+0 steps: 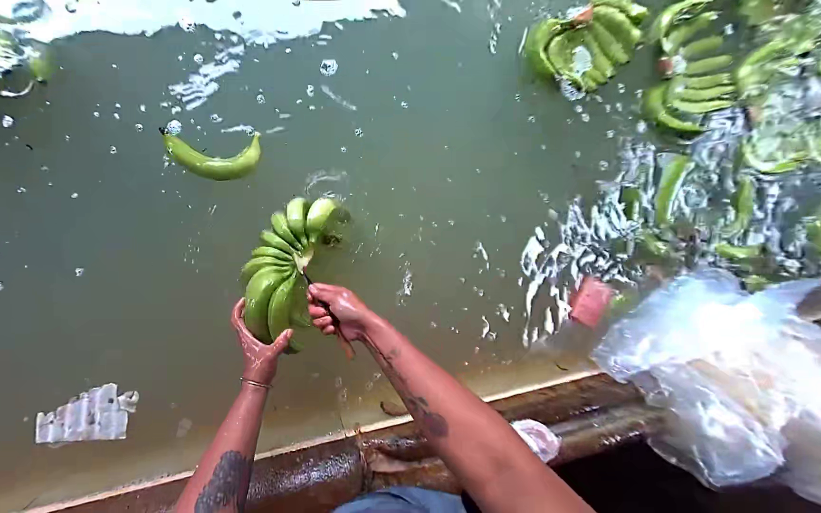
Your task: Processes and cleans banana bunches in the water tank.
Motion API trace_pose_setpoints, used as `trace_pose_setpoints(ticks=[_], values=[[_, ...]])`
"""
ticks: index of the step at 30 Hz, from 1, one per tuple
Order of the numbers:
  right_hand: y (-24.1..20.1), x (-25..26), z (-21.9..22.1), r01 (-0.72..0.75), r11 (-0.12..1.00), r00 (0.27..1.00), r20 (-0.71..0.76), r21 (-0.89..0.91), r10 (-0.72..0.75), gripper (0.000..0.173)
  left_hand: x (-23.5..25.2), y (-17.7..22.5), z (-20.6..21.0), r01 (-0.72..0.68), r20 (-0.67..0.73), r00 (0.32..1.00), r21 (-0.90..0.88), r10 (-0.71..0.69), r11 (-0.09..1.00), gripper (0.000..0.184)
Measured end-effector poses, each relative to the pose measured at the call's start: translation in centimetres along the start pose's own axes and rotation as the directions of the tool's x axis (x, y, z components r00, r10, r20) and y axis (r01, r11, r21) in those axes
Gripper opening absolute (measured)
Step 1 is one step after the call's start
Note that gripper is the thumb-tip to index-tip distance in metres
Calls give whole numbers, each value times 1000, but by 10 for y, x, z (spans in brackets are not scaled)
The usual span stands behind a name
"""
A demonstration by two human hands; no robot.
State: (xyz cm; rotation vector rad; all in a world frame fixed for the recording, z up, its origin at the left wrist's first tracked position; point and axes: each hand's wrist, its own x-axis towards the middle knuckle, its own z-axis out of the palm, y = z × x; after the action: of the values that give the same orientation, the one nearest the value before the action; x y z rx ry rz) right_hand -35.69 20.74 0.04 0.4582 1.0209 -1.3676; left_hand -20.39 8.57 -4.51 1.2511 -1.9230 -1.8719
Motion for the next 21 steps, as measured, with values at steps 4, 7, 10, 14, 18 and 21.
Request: trace_pose_setpoints(ticks=[4,7,10,14,18,21], values=[[2,-52,45,95,995,990,105,-41,-91,30,9,13,1,21,21,1000,25,-22,999,127],[-2,-70,41,159,943,976,-96,-291,-194,25,6,9,1,21,81,996,104,-30,994,130],[4,-13,2,136,898,859,-401,-419,-318,44,-3,-4,14,-46,187,982,261,-4,964,133],[23,65,-39,87,944,796,-547,-317,-257,66,-16,-21,13,-74,381,913,513,-150,855,130],[16,77,-61,-15,911,819,-527,-413,-226,59,-24,-27,1,-74,426,847,688,-319,722,102],[-4,48,-75,-121,805,848,-482,-580,-221,65,-35,-35,-19,-52,382,852,742,-357,669,90]])
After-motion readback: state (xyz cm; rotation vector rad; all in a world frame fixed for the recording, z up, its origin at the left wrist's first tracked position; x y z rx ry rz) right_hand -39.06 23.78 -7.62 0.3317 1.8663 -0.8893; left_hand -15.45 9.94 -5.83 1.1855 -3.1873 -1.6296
